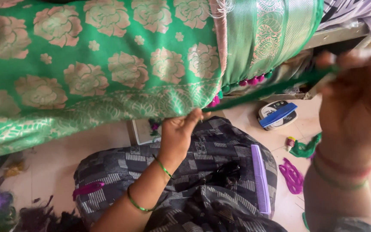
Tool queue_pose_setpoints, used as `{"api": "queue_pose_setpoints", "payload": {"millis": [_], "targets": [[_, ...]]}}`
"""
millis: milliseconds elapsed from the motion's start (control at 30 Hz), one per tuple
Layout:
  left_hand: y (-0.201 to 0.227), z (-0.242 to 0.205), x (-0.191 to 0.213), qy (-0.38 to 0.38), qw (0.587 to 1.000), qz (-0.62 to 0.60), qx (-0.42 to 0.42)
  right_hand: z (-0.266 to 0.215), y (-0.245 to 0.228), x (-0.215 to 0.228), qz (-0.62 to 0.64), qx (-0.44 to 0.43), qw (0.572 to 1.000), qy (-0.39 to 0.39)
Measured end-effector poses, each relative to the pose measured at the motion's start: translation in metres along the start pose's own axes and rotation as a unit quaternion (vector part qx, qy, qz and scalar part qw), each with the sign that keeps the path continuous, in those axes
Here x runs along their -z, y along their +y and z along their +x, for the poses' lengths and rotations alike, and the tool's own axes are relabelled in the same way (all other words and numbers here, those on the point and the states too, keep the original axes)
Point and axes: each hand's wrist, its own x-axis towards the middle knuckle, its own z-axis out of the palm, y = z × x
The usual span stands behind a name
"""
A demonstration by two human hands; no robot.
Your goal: Attaching and trimming decorative tassels on the edge of a sari fabric.
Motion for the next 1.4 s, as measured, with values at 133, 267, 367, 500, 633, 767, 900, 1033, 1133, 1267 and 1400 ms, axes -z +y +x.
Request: {"api": "queue_pose_setpoints", "payload": {"millis": [133, 267, 367, 500, 633, 767, 900, 1033, 1133, 1267, 1400], "targets": [[0.012, 0.003, 0.013, -0.04, 0.944, 0.306, -0.121, -0.045, -0.019, 0.053, 0.063, -0.08, 0.994, -0.047], [0.031, 0.008, 0.011, -0.063, 0.775, 0.503, -0.378, -0.127, 0.014, 0.067, -0.126, -0.141, 0.969, -0.16], [0.015, 0.006, 0.006, -0.043, 0.764, 0.519, -0.38, -0.193, 0.088, 0.022, -0.143, -0.381, 0.901, -0.15], [-0.016, -0.004, 0.008, -0.005, 0.97, 0.238, -0.055, -0.207, 0.157, -0.043, -0.01, -0.467, 0.882, -0.069], [-0.014, -0.006, 0.008, 0.048, 0.99, -0.04, 0.128, -0.147, 0.182, -0.05, -0.159, -0.256, 0.937, -0.176], [-0.015, -0.009, 0.002, 0.059, 0.991, 0.105, 0.051, -0.091, 0.211, -0.053, 0.064, -0.325, 0.941, -0.063], [-0.018, -0.01, 0.012, 0.043, 0.974, 0.213, -0.071, -0.054, 0.176, -0.113, 0.081, -0.357, 0.929, 0.05], [-0.003, 0.007, 0.026, 0.045, 0.971, 0.222, -0.071, -0.082, 0.198, -0.088, -0.07, -0.34, 0.937, 0.042], [0.008, 0.022, 0.022, -0.021, 0.994, 0.08, 0.073, -0.098, 0.194, -0.083, -0.113, -0.258, 0.959, 0.032], [0.015, 0.028, 0.017, -0.024, 0.992, 0.049, 0.117, -0.104, 0.159, -0.041, -0.377, -0.076, 0.917, -0.103], [0.022, 0.033, 0.022, -0.07, 0.996, 0.03, 0.043, -0.136, 0.125, 0.056, -0.534, -0.239, 0.81, -0.046]]}}
